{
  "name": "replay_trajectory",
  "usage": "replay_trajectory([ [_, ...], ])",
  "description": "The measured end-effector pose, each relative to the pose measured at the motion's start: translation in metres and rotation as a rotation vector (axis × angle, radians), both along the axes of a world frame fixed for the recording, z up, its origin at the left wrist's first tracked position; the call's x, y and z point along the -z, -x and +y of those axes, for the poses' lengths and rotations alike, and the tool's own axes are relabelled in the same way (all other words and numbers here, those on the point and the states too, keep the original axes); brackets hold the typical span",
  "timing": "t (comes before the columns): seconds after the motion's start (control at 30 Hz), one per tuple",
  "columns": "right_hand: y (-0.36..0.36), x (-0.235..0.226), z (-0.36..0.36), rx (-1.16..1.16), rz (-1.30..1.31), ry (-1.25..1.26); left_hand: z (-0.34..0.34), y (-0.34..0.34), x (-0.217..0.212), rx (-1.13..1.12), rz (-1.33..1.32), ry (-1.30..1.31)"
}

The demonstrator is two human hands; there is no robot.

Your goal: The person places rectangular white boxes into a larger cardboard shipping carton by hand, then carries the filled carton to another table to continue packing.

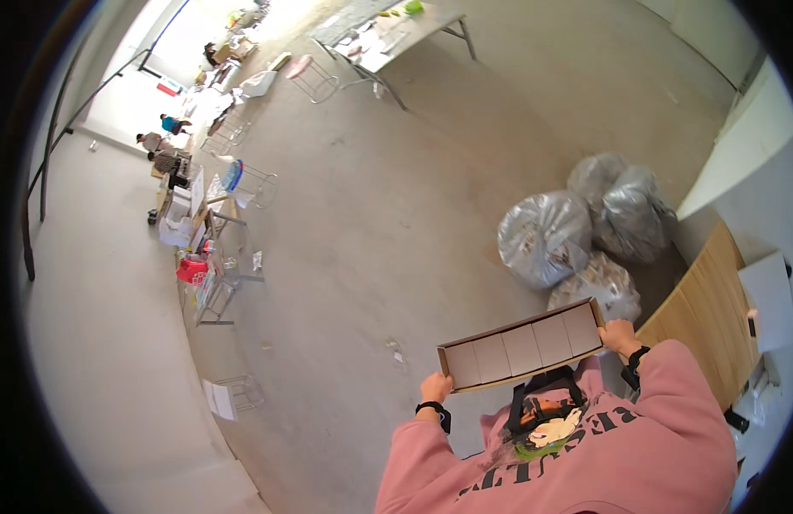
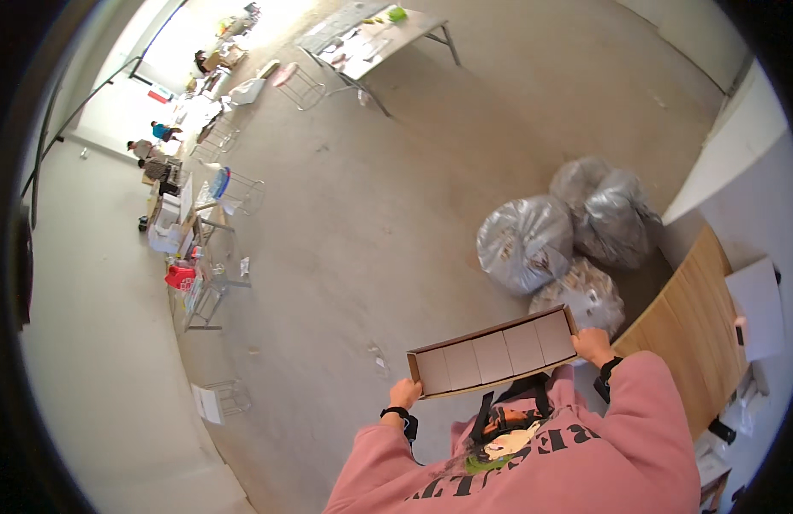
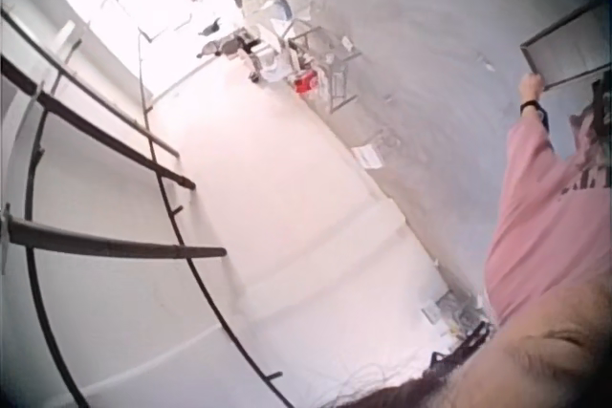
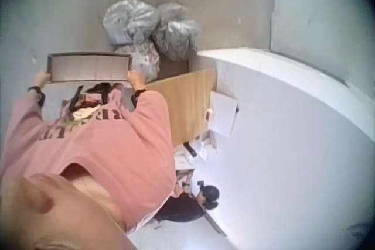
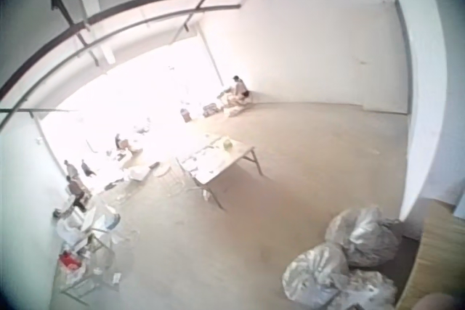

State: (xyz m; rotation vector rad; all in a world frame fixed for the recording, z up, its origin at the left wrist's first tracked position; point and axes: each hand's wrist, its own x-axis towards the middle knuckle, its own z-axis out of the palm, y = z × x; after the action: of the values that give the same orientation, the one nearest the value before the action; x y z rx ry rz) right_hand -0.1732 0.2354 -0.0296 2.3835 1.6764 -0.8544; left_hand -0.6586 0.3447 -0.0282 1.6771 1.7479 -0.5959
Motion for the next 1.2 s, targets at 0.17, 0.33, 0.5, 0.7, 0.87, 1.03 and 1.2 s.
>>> replay_trajectory([
  [0.17,0.025,-0.001,0.142,-0.098,0.024,-0.08,0.086,0.04,-0.011,-0.089,-0.009,-0.091],
  [0.33,0.047,-0.01,0.282,-0.165,0.079,-0.145,0.174,0.062,-0.024,-0.13,0.048,-0.164],
  [0.5,0.057,0.022,0.411,-0.208,0.073,-0.101,0.274,0.065,-0.013,-0.212,0.077,-0.068],
  [0.7,0.048,0.017,0.546,-0.175,0.052,-0.063,0.41,0.054,-0.022,-0.29,0.073,-0.036],
  [0.87,0.036,-0.003,0.65,-0.128,0.02,-0.078,0.54,0.039,-0.035,-0.244,0.039,-0.049],
  [1.03,0.008,0.005,0.739,-0.056,0.012,-0.044,0.685,0.009,-0.018,-0.155,0.0,-0.061],
  [1.2,-0.029,0.005,0.811,0.177,-0.064,-0.012,0.841,-0.044,-0.003,0.022,0.015,-0.059],
])
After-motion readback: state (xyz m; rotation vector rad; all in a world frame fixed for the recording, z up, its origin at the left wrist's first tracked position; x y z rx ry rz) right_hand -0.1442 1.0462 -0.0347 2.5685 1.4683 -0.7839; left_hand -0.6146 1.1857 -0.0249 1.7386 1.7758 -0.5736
